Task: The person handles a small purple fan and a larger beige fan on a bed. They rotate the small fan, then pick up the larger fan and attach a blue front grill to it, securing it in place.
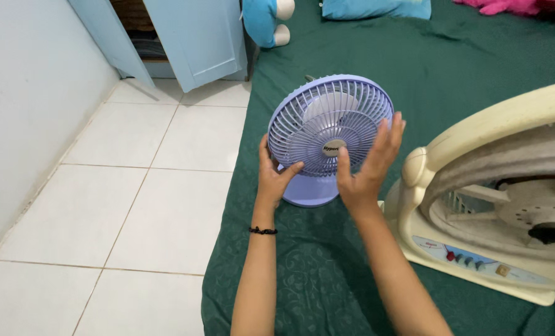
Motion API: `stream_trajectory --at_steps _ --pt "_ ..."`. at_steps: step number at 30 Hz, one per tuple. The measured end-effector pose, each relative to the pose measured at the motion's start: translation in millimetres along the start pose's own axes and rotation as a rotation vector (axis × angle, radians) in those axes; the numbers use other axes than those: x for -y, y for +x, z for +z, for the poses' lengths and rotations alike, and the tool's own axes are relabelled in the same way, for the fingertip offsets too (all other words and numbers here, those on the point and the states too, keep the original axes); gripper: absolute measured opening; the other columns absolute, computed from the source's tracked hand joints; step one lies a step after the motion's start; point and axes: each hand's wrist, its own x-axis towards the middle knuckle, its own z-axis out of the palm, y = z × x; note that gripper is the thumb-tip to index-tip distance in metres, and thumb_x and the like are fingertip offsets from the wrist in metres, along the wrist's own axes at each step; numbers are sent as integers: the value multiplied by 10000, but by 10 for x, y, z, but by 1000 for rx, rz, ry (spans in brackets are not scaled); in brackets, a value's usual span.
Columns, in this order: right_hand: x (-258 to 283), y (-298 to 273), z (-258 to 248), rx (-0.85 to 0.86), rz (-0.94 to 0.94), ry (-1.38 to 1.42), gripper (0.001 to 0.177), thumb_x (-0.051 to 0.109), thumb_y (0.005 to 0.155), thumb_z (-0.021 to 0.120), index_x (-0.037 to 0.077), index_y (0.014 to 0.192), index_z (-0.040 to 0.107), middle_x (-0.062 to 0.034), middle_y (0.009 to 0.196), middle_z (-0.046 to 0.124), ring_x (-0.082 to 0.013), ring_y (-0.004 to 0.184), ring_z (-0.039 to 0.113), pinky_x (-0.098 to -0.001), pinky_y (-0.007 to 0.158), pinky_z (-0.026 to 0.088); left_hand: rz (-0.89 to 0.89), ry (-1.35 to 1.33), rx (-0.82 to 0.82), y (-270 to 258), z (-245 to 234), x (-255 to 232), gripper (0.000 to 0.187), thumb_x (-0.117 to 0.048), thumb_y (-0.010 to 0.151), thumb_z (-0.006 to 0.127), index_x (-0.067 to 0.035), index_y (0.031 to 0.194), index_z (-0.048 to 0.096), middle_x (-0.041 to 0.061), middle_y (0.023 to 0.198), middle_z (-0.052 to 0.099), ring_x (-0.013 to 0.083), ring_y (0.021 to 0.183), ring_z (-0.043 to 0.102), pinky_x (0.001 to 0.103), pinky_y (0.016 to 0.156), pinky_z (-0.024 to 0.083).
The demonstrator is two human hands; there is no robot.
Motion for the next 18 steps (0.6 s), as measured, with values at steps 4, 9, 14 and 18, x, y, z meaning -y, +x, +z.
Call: stream_trajectory --at_steps 4,9,14,18 --pt "65 250 253 -20 -229 -191 735 397 1093 594 115 1666 230 -211 1728 99 -439 1617 36 -647 1267 -1 43 29 16 -42 -60 -39 989 -38 824 820 -83 1598 207 170 1545 438 287 1412 485 424 1173 447" --pt "-76 398 644 118 -279 -385 674 536 1090 451 143 1629 356 -145 1702 278 -381 1599 110 -668 1247 -55 74 133 -12 -51 -94 -76 973 -4 833 808 -63 1600 212 162 1565 420 277 1438 457 409 1190 423" --pt "-219 351 732 63 -223 -304 740 593 1119 429 126 1667 260 -147 1736 181 -384 1612 36 -675 1237 -92 19 99 -32 7 -45 -23 970 20 809 784 -45 1587 210 164 1547 423 275 1404 480 407 1153 452" --pt "-294 210 680 107 -210 -324 797 649 1064 424 157 1663 239 -132 1734 148 -377 1605 17 -667 1221 -108 104 126 -17 -8 -41 72 975 48 836 770 -39 1605 177 175 1571 412 281 1431 464 391 1185 411"
